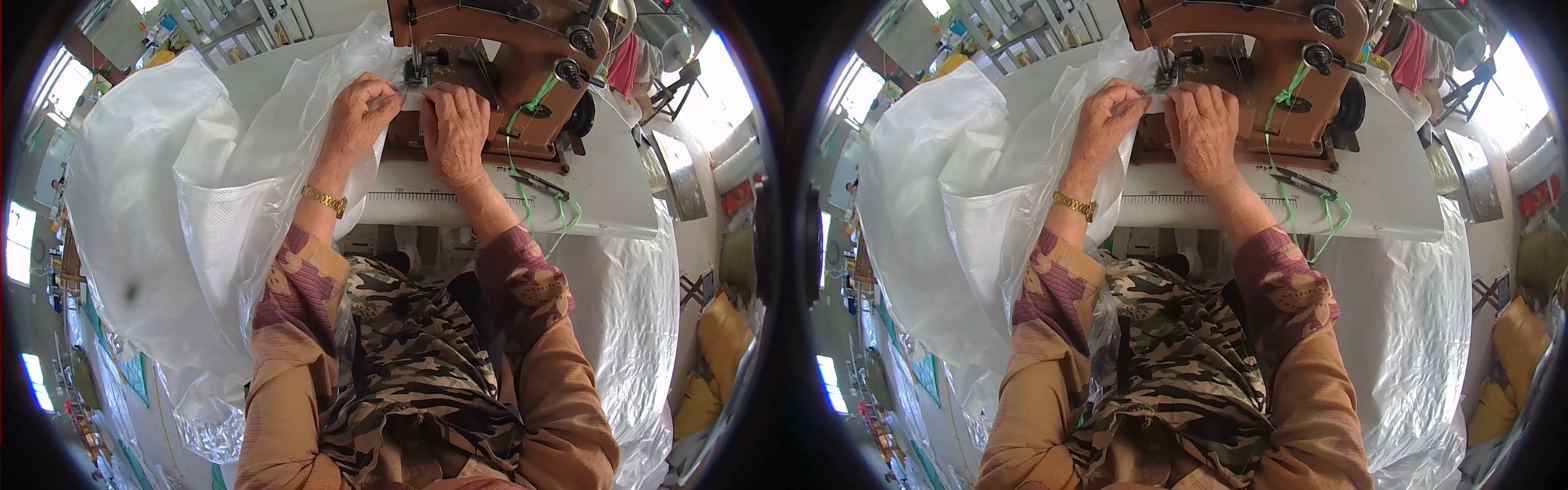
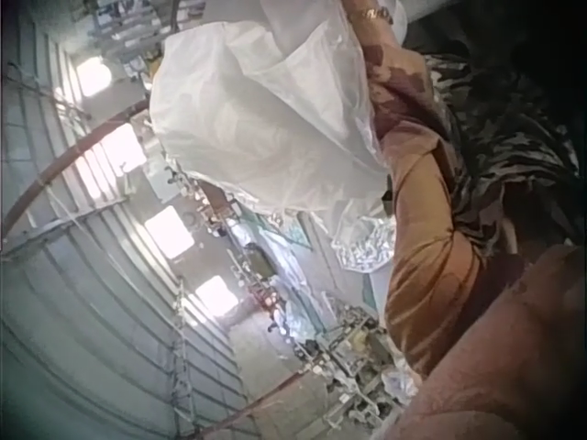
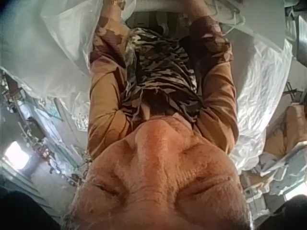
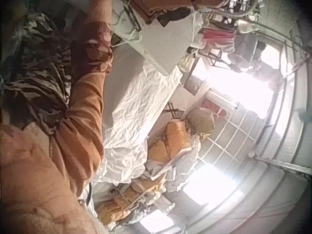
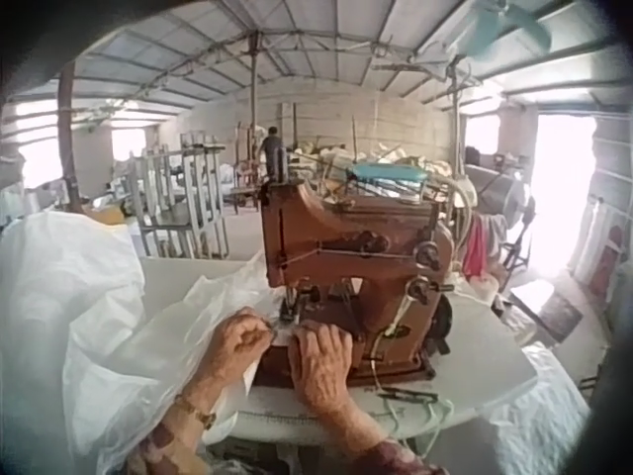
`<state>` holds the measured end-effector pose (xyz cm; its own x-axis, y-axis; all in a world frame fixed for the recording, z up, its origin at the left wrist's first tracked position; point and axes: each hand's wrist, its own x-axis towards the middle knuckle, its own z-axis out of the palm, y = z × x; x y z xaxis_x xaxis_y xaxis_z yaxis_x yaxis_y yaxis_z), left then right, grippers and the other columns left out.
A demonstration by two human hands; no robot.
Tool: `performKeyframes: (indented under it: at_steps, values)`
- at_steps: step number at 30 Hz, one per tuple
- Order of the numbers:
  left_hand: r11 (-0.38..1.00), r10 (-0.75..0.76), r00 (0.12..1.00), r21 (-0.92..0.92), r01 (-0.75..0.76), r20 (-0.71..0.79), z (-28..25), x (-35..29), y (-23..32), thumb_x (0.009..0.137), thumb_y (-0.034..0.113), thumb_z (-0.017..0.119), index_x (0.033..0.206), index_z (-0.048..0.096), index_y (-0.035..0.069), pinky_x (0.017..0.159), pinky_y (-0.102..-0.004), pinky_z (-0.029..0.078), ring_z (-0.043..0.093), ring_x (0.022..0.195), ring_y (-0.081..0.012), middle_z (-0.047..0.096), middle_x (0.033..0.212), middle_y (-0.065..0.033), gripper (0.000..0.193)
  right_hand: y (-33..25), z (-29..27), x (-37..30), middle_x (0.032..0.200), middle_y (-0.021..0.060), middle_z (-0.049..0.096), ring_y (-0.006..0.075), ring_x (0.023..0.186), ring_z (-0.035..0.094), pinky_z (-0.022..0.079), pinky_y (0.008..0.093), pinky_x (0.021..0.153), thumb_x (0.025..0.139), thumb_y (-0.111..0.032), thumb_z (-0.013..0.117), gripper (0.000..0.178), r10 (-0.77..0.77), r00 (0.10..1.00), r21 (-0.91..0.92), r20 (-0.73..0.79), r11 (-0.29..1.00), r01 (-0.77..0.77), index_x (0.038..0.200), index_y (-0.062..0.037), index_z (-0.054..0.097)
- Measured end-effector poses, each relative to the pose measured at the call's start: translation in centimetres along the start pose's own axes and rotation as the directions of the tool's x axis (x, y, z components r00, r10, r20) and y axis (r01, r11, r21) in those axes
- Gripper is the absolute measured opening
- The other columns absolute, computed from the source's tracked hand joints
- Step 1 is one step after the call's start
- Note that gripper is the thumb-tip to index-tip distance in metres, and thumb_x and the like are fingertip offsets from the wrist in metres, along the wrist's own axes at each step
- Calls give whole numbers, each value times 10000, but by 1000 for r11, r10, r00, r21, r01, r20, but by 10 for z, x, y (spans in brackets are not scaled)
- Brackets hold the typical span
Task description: The person aligns and folds the edges of a plastic liner by hand, stitches the seam using a sewing machine, and then rearranges and folds the large plastic sheet by hand.
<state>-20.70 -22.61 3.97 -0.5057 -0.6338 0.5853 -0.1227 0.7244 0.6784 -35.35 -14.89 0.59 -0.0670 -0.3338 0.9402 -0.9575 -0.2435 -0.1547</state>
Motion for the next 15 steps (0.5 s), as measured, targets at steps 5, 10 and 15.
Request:
performKeyframes:
  at_steps: [5,10,15]
  values:
    - [999,-18,1000,41,19,-13,3,4,-4,830,160,683,832,648,-33,712,-312,492,615,801,-195,621,901,-83,196,1,0,-1,1062,37,604,232,935,575,394,382,840,821,-77,667,246,-6,1000,21,-11,1000,7,1052,-98,587]
    - [996,-39,999,81,39,-5,3,6,-4,808,176,690,840,650,-21,709,-334,489,606,767,-208,612,877,-83,203,4,-1,-3,1083,27,603,228,950,580,401,382,839,817,-69,679,264,-61,998,8,24,998,61,1063,-125,604]
    - [959,-170,984,221,176,-47,7,8,-5,780,154,685,823,636,-2,701,-347,499,620,736,-231,646,829,-106,169,5,-1,-5,1063,26,583,232,953,563,396,392,848,819,-88,680,243,-66,998,-3,22,998,66,1048,-111,602]
